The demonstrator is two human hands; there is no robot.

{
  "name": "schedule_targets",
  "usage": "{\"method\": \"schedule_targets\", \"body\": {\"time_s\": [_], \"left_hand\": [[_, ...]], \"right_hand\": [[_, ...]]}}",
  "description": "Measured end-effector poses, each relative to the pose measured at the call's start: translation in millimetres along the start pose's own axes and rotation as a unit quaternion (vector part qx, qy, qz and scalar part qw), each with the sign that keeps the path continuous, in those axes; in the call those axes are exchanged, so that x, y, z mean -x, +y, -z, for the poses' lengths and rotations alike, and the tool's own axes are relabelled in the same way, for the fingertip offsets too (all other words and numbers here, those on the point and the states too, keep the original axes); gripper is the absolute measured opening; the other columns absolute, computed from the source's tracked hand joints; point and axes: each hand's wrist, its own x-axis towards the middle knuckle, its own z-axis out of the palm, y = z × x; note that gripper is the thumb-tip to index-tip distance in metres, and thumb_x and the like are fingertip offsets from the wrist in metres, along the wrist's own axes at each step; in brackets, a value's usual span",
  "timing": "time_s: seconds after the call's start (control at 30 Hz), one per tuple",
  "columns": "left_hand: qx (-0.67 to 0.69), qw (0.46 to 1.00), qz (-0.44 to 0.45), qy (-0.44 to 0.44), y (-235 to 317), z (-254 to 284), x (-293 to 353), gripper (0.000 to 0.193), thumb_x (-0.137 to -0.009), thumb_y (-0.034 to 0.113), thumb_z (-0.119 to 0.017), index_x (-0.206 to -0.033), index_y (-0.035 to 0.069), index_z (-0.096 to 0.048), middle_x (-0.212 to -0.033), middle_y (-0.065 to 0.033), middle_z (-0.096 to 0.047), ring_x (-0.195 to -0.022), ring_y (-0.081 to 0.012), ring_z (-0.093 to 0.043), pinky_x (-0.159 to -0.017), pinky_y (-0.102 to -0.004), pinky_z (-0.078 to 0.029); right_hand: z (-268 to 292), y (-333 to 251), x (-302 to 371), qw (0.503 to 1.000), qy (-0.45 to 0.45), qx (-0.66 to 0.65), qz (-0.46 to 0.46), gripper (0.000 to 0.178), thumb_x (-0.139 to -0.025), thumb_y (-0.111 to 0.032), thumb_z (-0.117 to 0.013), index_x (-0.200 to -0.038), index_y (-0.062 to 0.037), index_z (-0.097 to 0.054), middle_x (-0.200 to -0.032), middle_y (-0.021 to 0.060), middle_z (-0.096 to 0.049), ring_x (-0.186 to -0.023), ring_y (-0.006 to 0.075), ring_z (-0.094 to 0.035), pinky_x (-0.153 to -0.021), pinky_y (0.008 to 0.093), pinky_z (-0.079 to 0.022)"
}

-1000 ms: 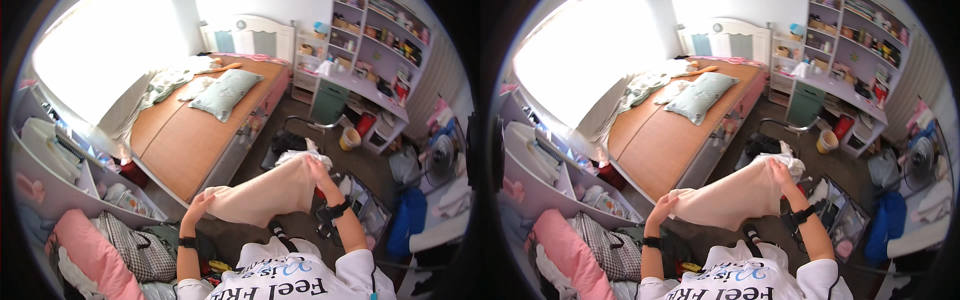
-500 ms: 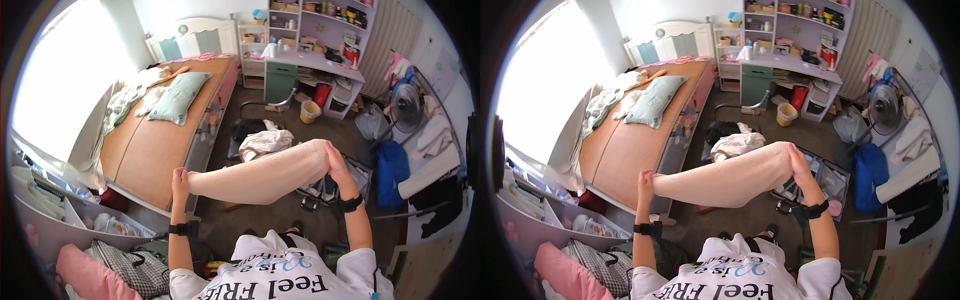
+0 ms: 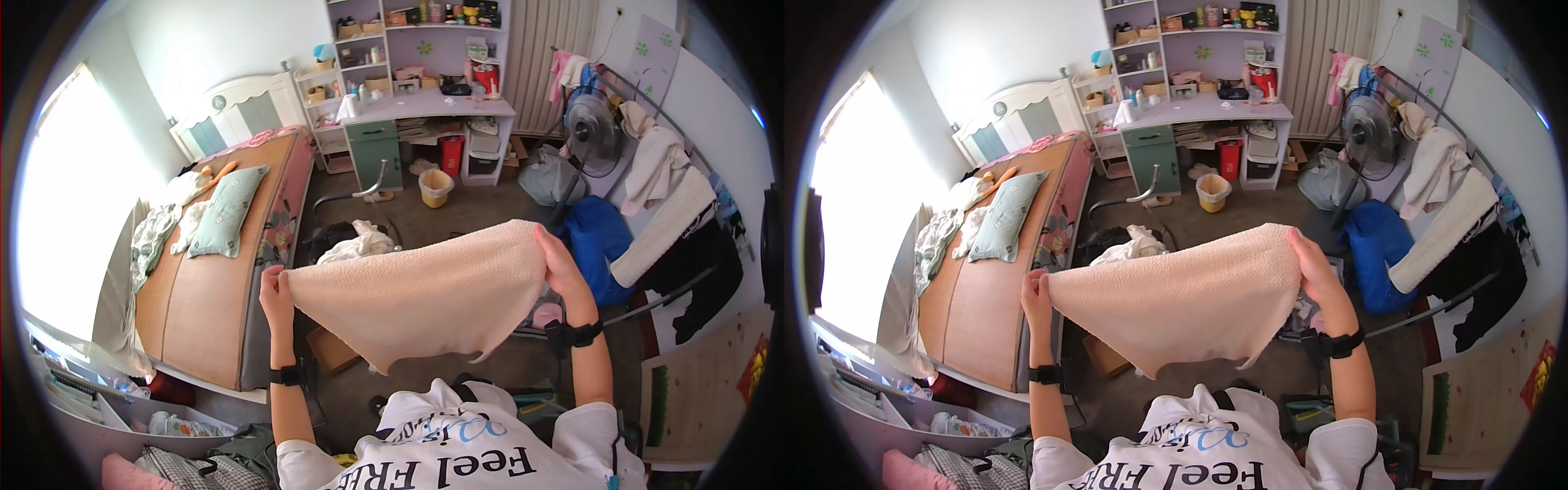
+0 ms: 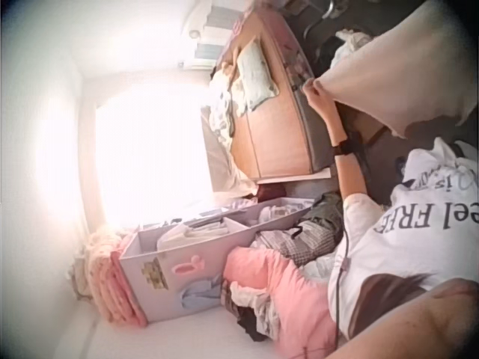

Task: The person takes several towels from a drying rack, folds them by hand, and places them into an open suitcase on the floor, before organizing a brush and small containers into a zippered mesh compartment within the suitcase lid.

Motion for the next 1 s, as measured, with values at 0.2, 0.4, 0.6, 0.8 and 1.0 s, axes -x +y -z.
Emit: {"method": "schedule_targets", "body": {"time_s": [0.2,0.4,0.6,0.8,1.0], "left_hand": [[0.129,0.983,0.071,-0.113,25,-79,-8,0.023,-0.088,0.013,-0.050,-0.109,0.005,-0.049,-0.068,-0.0001,-0.053,-0.057,-0.0087,-0.048,-0.050,-0.0238,-0.039],[0.586,0.773,0.123,-0.208,118,-134,-15,0.046,-0.087,0.013,-0.052,-0.128,0.001,-0.034,-0.116,-0.0116,-0.051,-0.105,-0.0194,-0.052,-0.088,-0.0317,-0.041],[0.243,0.867,0.121,-0.418,71,-229,-13,0.030,-0.087,0.028,-0.055,-0.093,-0.002,-0.059,-0.087,-0.0028,-0.061,-0.078,-0.0100,-0.056,-0.070,-0.0239,-0.044],[0.334,0.844,0.126,-0.401,84,-275,-95,0.039,-0.090,0.034,-0.047,-0.098,-0.003,-0.056,-0.094,-0.0062,-0.061,-0.081,-0.0133,-0.058,-0.072,-0.0262,-0.044],[0.407,0.804,0.080,-0.426,156,-303,-149,0.032,-0.091,0.030,-0.047,-0.102,0.002,-0.055,-0.094,-0.0038,-0.059,-0.086,-0.0129,-0.056,-0.075,-0.0272,-0.044]], "right_hand": [[60,-41,24,0.992,0.074,-0.064,0.082,0.038,-0.090,-0.037,-0.047,-0.110,-0.0058,-0.054,-0.104,0.0015,-0.059,-0.092,0.0113,-0.055,-0.080,0.0264,-0.042],[86,-71,49,0.981,0.084,-0.099,0.143,0.031,-0.088,-0.022,-0.050,-0.112,-0.0029,-0.051,-0.107,0.0041,-0.057,-0.097,0.0140,-0.054,-0.084,0.0275,-0.041],[122,-58,26,0.979,0.083,-0.089,0.162,0.026,-0.087,-0.012,-0.050,-0.107,0.0040,-0.053,-0.105,0.0074,-0.058,-0.097,0.0158,-0.055,-0.086,0.0280,-0.041],[159,-69,11,0.972,0.165,-0.037,0.163,0.030,-0.091,-0.020,-0.045,-0.113,-0.0002,-0.050,-0.107,0.0057,-0.057,-0.100,0.0158,-0.054,-0.084,0.0311,-0.044],[167,-104,-3,0.963,0.234,0.052,0.126,0.028,-0.089,-0.023,-0.045,-0.113,-0.0087,-0.052,-0.103,0.0042,-0.058,-0.091,0.0147,-0.057,-0.076,0.0303,-0.046]]}}
